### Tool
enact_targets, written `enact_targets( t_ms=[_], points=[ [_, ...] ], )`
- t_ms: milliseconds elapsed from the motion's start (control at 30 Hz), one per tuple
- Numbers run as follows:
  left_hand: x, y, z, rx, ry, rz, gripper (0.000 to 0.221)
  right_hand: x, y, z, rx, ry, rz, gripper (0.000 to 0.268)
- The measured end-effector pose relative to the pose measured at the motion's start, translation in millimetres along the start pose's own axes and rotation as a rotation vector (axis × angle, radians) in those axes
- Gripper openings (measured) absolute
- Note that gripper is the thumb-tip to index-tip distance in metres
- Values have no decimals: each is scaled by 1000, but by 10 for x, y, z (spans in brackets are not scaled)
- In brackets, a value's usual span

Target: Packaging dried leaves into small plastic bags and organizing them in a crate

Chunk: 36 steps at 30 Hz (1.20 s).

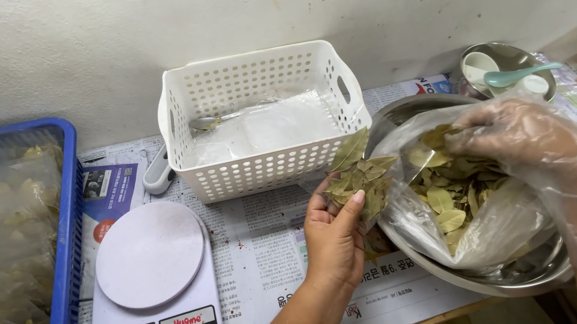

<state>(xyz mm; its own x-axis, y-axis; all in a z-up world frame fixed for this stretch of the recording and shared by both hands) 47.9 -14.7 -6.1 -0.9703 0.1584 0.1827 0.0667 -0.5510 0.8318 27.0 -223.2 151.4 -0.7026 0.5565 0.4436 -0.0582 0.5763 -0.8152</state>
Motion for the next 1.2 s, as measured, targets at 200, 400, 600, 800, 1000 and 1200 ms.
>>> enact_targets(
  t_ms=[200, 400, 600, 800, 1000, 1200],
  points=[
    [17, 16, -28, -27, -21, -25, 56, -495, -208, 370, -172, -320, 65, 28],
    [37, 24, -29, -39, -16, -60, 52, -410, -94, 343, 382, -50, 103, 44],
    [44, 28, -38, -39, -19, -87, 51, 19, -267, 232, -131, -12, 27, 42],
    [58, 34, -85, -48, 1, -191, 51, -86, -444, 104, 546, -1439, 418, 56],
    [52, 22, -130, -37, 19, -193, 51, -35, -225, -201, 415, -396, 234, 42],
    [74, 10, -169, -11, -12, -177, 53, 183, -151, -431, 238, -188, 77, 54]
  ],
)
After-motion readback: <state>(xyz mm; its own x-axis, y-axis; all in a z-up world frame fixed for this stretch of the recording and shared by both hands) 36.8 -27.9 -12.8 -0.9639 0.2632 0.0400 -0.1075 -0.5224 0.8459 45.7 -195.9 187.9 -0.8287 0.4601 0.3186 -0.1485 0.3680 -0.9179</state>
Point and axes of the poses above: each hand's wrist, its own x-axis away from the middle knuckle, its own y-axis out of the palm, z = x × y, the point moved 5 cm from there along -x, towards the middle knuckle, and after that the axes turned 13 degrees about y, right-handed, at the moved point
